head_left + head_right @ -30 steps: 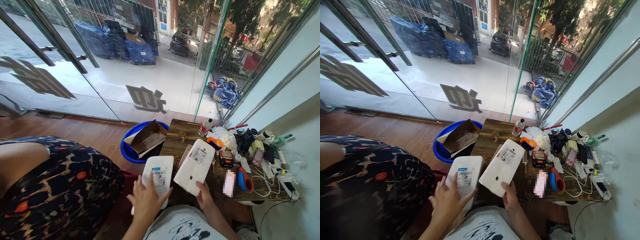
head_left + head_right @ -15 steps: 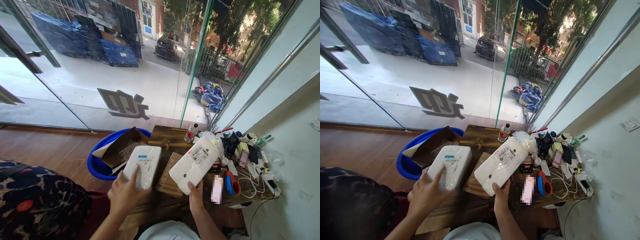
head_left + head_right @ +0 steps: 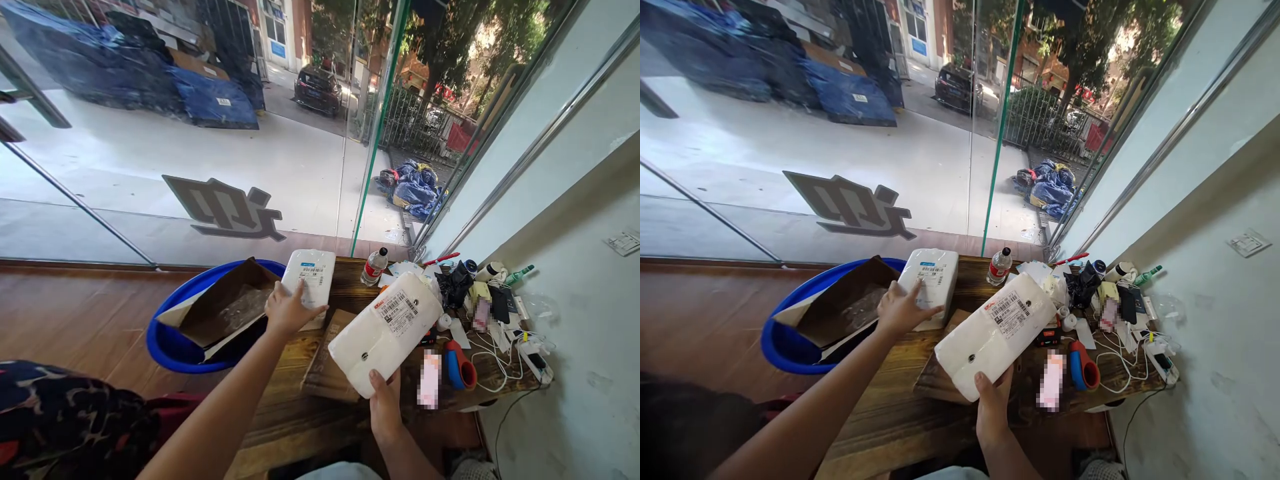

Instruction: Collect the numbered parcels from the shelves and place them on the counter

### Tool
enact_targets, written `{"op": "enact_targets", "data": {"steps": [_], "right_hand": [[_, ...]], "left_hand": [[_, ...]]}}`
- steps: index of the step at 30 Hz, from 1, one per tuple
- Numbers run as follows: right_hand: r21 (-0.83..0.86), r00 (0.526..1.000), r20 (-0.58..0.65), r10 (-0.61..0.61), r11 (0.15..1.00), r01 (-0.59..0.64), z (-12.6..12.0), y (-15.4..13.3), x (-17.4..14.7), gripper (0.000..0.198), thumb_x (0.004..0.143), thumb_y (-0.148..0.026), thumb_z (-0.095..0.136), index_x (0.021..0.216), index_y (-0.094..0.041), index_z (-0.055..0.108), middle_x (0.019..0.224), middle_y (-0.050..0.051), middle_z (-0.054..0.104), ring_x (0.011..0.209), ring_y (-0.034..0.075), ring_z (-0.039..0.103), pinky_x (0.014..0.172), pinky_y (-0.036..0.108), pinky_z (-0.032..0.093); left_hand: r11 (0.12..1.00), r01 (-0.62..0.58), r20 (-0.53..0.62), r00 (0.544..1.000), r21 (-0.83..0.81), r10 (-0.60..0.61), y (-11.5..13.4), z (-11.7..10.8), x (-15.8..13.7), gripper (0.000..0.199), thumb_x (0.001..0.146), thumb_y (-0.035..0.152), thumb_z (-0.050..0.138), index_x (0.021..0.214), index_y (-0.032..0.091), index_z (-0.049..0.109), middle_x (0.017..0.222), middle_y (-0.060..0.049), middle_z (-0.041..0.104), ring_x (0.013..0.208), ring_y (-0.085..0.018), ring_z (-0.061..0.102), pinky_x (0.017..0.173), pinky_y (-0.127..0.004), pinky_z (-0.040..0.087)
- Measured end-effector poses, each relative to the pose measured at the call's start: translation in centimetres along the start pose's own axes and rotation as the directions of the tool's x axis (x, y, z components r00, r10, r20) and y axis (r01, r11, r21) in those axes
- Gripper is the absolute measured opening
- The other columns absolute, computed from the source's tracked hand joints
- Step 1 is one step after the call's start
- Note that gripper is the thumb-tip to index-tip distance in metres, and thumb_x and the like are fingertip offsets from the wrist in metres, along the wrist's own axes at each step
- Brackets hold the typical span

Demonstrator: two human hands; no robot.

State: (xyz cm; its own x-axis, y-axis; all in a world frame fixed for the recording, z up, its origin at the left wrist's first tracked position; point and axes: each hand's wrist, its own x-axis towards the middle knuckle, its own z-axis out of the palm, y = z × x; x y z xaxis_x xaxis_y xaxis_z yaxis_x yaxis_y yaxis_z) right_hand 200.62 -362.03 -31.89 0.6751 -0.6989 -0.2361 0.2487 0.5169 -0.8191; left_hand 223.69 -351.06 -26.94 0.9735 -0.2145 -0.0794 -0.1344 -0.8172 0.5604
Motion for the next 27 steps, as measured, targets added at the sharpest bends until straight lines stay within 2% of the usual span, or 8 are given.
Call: {"op": "enact_targets", "data": {"steps": [3,6,9,11,13,18,22,27], "right_hand": [[-0.018,1.000,0.010,0.006,1.000,-0.006,0.4,0.3,-0.2,0.086,0.061,-0.056,0.090,0.134,-0.026,0.056,0.119,0.009,0.076,0.114,0.032,0.068,0.102,0.052,0.053],[0.012,0.999,0.025,0.037,0.999,-0.038,1.0,0.3,-0.6,0.080,0.061,-0.051,0.091,0.130,-0.027,0.058,0.120,0.008,0.076,0.115,0.031,0.069,0.102,0.051,0.053],[0.057,0.996,0.044,0.075,0.995,-0.077,1.8,0.3,-1.0,0.075,0.059,-0.044,0.094,0.123,-0.027,0.059,0.120,0.007,0.076,0.112,0.030,0.071,0.101,0.051,0.055],[0.066,0.993,0.066,0.101,0.992,-0.105,2.2,0.3,-1.2,0.074,0.059,-0.041,0.094,0.122,-0.027,0.059,0.120,0.007,0.077,0.112,0.031,0.071,0.101,0.051,0.055],[0.057,0.988,0.083,0.128,0.989,-0.133,2.6,0.5,-1.5,0.074,0.057,-0.041,0.095,0.121,-0.026,0.059,0.119,0.008,0.077,0.113,0.032,0.071,0.102,0.052,0.055],[0.032,0.979,0.134,0.151,0.987,-0.157,2.9,1.1,-2.3,0.081,0.058,-0.043,0.094,0.128,-0.025,0.058,0.122,0.008,0.075,0.119,0.033,0.068,0.107,0.054,0.052],[-0.007,0.964,0.200,0.177,0.984,-0.179,3.1,1.1,-2.8,0.090,0.060,-0.043,0.093,0.139,-0.027,0.052,0.125,0.008,0.074,0.122,0.033,0.066,0.109,0.054,0.051],[-0.011,0.958,0.222,0.180,0.983,-0.182,3.6,1.2,-3.6,0.099,0.059,-0.045,0.092,0.145,-0.029,0.045,0.131,0.008,0.070,0.129,0.034,0.062,0.113,0.054,0.047]], "left_hand": [[0.966,-0.138,-0.108,0.987,-0.219,0.117,-0.8,0.1,-1.5,0.081,0.086,0.059,0.060,0.144,0.004,0.052,0.166,-0.032,0.017,0.155,-0.052,0.007,0.122,-0.068,0.010],[0.803,-0.221,-0.186,0.973,-0.554,0.139,-1.2,1.4,-5.6,0.084,0.082,0.068,0.055,0.142,0.009,0.054,0.161,-0.028,0.033,0.154,-0.039,0.028,0.126,-0.054,0.021],[0.507,0.058,0.054,0.998,-0.860,-0.024,-0.9,2.9,-10.1,0.108,0.066,0.077,0.067,0.151,0.014,0.041,0.154,-0.024,0.046,0.143,-0.038,0.046,0.119,-0.051,0.039],[0.329,0.254,0.237,0.967,-0.910,-0.091,-0.6,3.4,-12.2,0.123,0.056,0.071,0.080,0.155,0.016,0.032,0.150,-0.022,0.052,0.139,-0.038,0.051,0.111,-0.047,0.048],[0.222,0.349,0.330,0.937,-0.911,-0.116,-0.4,3.2,-13.5,0.124,0.054,0.062,0.088,0.156,0.020,0.031,0.147,-0.018,0.056,0.136,-0.037,0.054,0.104,-0.042,0.054],[0.125,0.342,0.325,0.936,-0.932,-0.135,0.1,1.8,-14.4,0.112,0.049,0.054,0.093,0.146,0.021,0.048,0.149,-0.015,0.056,0.132,-0.034,0.056,0.094,-0.034,0.057],[0.065,0.355,0.341,0.926,-0.933,-0.161,-0.2,1.3,-14.7,0.113,0.044,0.051,0.096,0.143,0.019,0.050,0.138,-0.014,0.063,0.123,-0.033,0.061,0.089,-0.034,0.057],[0.034,0.339,0.328,0.929,-0.940,-0.172,-1.5,1.6,-15.6,0.103,0.048,0.049,0.096,0.137,0.020,0.055,0.126,-0.010,0.069,0.115,-0.029,0.065,0.090,-0.033,0.056]]}}
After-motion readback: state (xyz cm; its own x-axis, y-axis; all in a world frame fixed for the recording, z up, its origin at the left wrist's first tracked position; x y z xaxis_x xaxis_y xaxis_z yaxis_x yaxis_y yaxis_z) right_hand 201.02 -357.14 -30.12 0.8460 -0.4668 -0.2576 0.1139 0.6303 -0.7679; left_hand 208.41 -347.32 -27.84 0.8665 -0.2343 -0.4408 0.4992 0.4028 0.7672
